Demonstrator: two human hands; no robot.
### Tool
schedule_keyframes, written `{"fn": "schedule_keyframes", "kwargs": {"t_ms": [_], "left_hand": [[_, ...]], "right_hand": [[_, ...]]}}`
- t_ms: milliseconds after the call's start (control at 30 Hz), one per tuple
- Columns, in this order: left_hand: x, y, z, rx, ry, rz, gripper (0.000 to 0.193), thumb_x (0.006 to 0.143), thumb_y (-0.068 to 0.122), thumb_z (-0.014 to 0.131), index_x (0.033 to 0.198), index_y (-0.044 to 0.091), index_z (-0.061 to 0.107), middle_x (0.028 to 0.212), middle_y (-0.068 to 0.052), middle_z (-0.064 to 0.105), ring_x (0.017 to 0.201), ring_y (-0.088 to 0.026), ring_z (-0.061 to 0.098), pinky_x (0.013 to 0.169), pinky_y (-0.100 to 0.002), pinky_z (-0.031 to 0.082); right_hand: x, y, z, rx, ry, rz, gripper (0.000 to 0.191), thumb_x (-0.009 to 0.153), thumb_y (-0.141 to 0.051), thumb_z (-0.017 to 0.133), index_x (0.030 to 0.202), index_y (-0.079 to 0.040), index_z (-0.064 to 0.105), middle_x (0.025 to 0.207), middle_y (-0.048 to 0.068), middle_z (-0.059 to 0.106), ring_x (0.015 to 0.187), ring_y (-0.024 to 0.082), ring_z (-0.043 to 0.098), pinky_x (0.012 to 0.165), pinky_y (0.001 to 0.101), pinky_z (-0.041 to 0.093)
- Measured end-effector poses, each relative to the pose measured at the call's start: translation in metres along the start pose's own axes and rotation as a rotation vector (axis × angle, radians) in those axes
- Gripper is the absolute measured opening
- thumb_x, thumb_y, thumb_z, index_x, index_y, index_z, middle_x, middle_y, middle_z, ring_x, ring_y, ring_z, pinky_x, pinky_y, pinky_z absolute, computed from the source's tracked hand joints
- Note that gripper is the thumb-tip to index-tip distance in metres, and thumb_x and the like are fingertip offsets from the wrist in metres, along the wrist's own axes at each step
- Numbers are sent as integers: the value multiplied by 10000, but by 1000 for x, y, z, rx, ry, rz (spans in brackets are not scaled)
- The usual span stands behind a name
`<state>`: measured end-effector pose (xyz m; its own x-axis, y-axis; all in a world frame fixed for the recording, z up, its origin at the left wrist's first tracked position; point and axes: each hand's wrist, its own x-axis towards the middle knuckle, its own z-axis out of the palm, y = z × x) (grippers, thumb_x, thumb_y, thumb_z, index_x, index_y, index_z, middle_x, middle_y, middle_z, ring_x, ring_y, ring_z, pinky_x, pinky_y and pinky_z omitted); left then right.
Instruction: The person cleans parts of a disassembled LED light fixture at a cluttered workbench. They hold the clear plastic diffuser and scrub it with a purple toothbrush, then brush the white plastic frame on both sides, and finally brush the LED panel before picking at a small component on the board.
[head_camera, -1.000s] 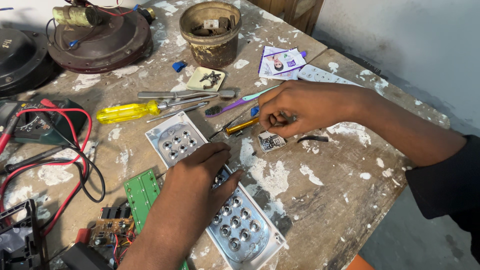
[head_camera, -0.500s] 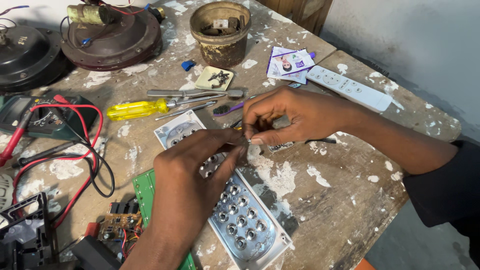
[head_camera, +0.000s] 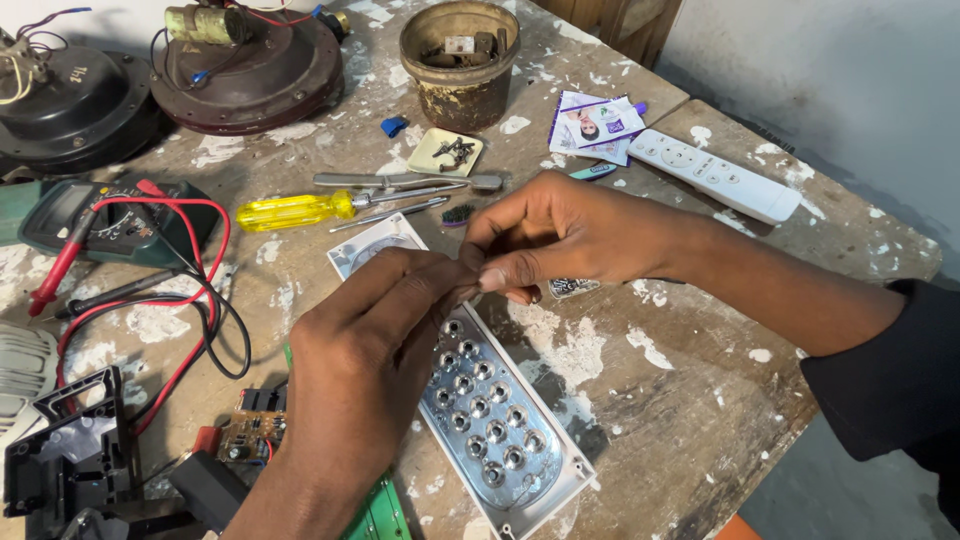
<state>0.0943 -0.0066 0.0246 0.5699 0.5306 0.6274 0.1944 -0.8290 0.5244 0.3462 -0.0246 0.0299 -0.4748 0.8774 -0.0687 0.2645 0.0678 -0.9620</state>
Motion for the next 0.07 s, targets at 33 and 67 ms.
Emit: {"fn": "schedule_keyframes", "kwargs": {"t_ms": [33,67], "left_hand": [[1,0,0,2,-2,5,252,840,-21,759,1085,38,739,1015,-82,735,878,-258,752,715,-362,591],[2,0,1,4,-4,10,234,850,-20,753,1076,38,737,1014,-82,734,880,-262,751,719,-366,591]], "right_hand": [[0,-1,0,-40,5,-25,188,988,-153,703,1081,10,722,837,42,697,758,90,649,693,268,542],[-1,-2,0,-79,10,-50,185,983,-146,709,1085,8,721,879,39,703,796,82,651,709,267,544]]}}
